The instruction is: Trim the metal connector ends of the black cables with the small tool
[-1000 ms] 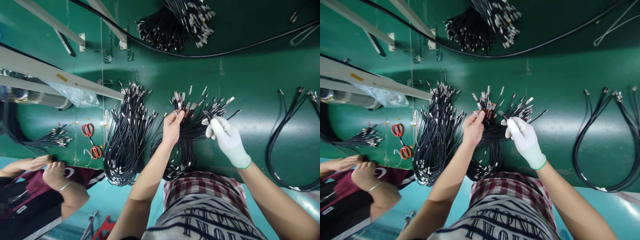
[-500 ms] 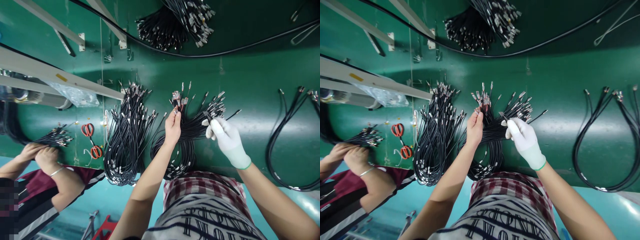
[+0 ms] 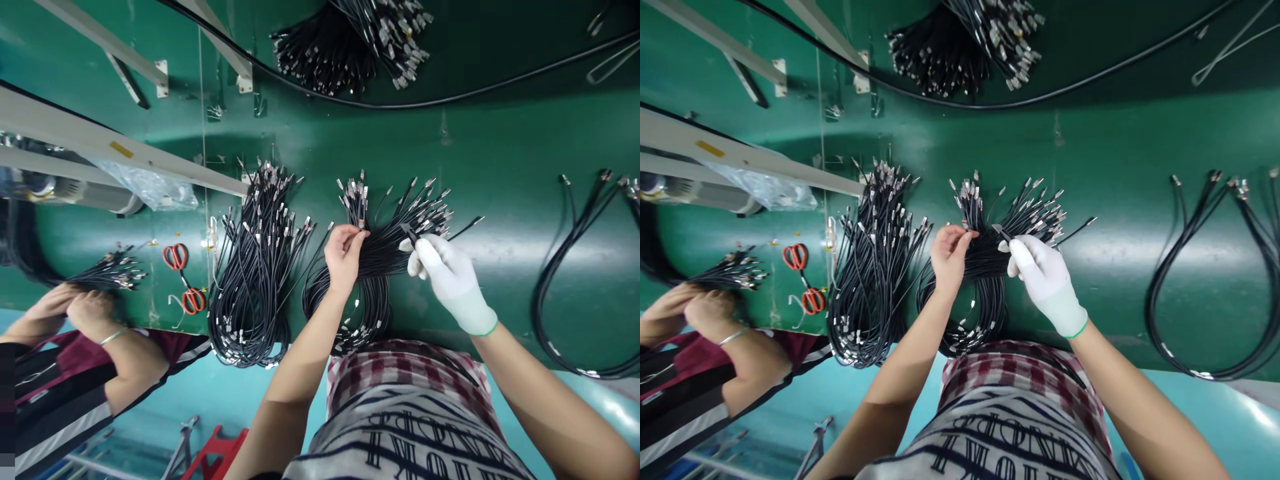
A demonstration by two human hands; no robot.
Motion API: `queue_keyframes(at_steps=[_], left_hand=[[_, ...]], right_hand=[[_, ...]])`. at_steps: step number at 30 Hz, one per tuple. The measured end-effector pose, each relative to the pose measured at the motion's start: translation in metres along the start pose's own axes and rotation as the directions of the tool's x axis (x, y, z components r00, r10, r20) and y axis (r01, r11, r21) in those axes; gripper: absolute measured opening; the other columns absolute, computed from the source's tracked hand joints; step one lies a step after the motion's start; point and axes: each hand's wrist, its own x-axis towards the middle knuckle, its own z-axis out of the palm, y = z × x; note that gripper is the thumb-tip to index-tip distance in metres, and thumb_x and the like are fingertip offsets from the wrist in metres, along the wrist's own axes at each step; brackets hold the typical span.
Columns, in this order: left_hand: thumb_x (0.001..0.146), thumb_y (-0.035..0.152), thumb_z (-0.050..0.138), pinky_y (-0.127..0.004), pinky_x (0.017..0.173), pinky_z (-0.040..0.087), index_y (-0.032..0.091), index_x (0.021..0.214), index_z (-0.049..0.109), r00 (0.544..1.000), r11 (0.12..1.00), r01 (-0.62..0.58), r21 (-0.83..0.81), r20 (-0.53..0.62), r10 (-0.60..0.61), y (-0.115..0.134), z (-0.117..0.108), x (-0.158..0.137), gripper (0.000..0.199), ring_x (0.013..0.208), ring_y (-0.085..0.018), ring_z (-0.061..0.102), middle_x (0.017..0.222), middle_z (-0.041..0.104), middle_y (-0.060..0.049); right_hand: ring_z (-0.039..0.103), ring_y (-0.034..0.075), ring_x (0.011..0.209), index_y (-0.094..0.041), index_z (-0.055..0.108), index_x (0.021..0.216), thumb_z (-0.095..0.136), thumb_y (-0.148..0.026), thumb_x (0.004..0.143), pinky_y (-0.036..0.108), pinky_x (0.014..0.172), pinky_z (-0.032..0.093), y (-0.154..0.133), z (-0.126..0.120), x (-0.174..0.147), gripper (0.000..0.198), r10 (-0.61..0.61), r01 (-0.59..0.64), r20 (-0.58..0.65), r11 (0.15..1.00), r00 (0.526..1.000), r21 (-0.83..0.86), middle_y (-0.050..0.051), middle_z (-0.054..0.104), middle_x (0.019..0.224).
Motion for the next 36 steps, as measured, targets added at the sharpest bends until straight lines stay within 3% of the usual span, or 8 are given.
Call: queue_keyframes(at_steps=[6, 10, 13, 16, 19, 22, 27, 36], left_hand=[[0.079, 0.03, 0.07, -0.029, 0.08, 0.049, 0.016, 0.095, 0.052, 0.979, 0.919, -0.067, 0.389, -0.154, 0.137, -0.012, -0.01, 0.04, 0.027, 0.085, -0.015, 0.059, 0.093, 0.059, -0.006], [0.055, 0.039, 0.088, -0.039, 0.09, 0.045, 0.016, 0.101, 0.047, 0.985, 0.841, 0.063, 0.538, -0.168, 0.033, -0.025, 0.0, 0.07, 0.066, 0.099, -0.025, 0.058, 0.101, 0.057, -0.011], [0.053, 0.024, 0.087, -0.042, 0.097, 0.042, 0.017, 0.092, 0.049, 0.992, 0.815, 0.086, 0.573, -0.125, -0.017, -0.031, 0.011, 0.083, 0.056, 0.106, -0.029, 0.057, 0.1, 0.06, -0.012], [0.059, 0.017, 0.078, -0.038, 0.09, 0.045, 0.016, 0.083, 0.057, 0.992, 0.878, 0.127, 0.462, -0.066, -0.108, -0.029, 0.013, 0.085, 0.033, 0.092, -0.025, 0.063, 0.086, 0.064, -0.007], [0.06, 0.02, 0.075, -0.032, 0.081, 0.048, 0.014, 0.08, 0.063, 0.975, 0.975, 0.208, 0.084, 0.056, -0.213, -0.019, 0.008, 0.077, 0.024, 0.077, -0.017, 0.065, 0.078, 0.066, -0.002], [0.06, 0.025, 0.08, -0.03, 0.074, 0.05, 0.014, 0.079, 0.065, 0.931, 0.915, 0.352, -0.194, 0.17, -0.322, -0.003, 0.002, 0.064, 0.027, 0.068, -0.013, 0.065, 0.078, 0.067, -0.001], [0.062, 0.032, 0.085, -0.028, 0.067, 0.052, 0.014, 0.081, 0.067, 0.911, 0.876, 0.399, -0.272, 0.226, -0.345, 0.02, 0.001, 0.048, 0.032, 0.064, -0.012, 0.064, 0.074, 0.068, -0.002], [0.062, 0.034, 0.085, -0.029, 0.063, 0.054, 0.014, 0.079, 0.067, 0.939, 0.9, 0.341, -0.27, 0.153, -0.309, 0.042, 0.016, 0.03, 0.031, 0.066, -0.013, 0.063, 0.076, 0.067, -0.001]], right_hand=[[0.049, 0.01, 0.058, -0.016, 0.064, 0.097, 0.042, -0.05, 0.099, 0.024, 0.059, 0.04, 0.002, -0.004, -0.003, 0.04, 0.013, -0.013, 0.001, 1.0, 1.0, -0.005, -0.001, 0.059, 0.066], [0.049, 0.011, 0.057, -0.015, 0.065, 0.1, 0.041, -0.052, 0.098, 0.025, 0.057, 0.039, 0.008, -0.008, -0.006, 0.044, 0.024, -0.025, -0.008, 1.0, 1.0, -0.019, 0.0, 0.058, 0.065], [0.048, 0.011, 0.056, -0.015, 0.065, 0.101, 0.041, -0.052, 0.098, 0.025, 0.056, 0.038, 0.013, -0.01, -0.01, 0.044, 0.033, -0.033, -0.013, 0.999, 0.999, -0.02, 0.0, 0.057, 0.064], [0.049, 0.011, 0.056, -0.015, 0.065, 0.097, 0.041, -0.052, 0.098, 0.025, 0.058, 0.04, 0.016, -0.014, -0.014, 0.044, 0.052, -0.053, -0.029, 0.998, 0.998, -0.018, 0.0, 0.058, 0.065], [0.048, 0.01, 0.056, -0.015, 0.064, 0.092, 0.042, -0.051, 0.098, 0.025, 0.057, 0.039, 0.017, -0.019, -0.017, 0.043, 0.061, -0.062, -0.051, 0.998, 0.997, -0.016, 0.0, 0.058, 0.065], [0.047, 0.009, 0.056, -0.016, 0.063, 0.089, 0.042, -0.051, 0.098, 0.024, 0.057, 0.038, 0.016, -0.021, -0.017, 0.042, 0.055, -0.055, -0.056, 0.998, 0.997, 0.008, -0.001, 0.057, 0.064], [0.047, 0.009, 0.056, -0.017, 0.06, 0.079, 0.042, -0.05, 0.099, 0.025, 0.058, 0.039, 0.009, -0.015, -0.009, 0.042, 0.032, -0.031, -0.033, 0.999, 0.999, 0.02, 0.0, 0.059, 0.065], [0.05, 0.011, 0.058, -0.017, 0.063, 0.087, 0.041, -0.05, 0.099, 0.026, 0.06, 0.039, -0.006, -0.003, 0.008, 0.042, -0.028, 0.028, -0.006, 1.0, 1.0, -0.012, 0.0, 0.059, 0.065]])
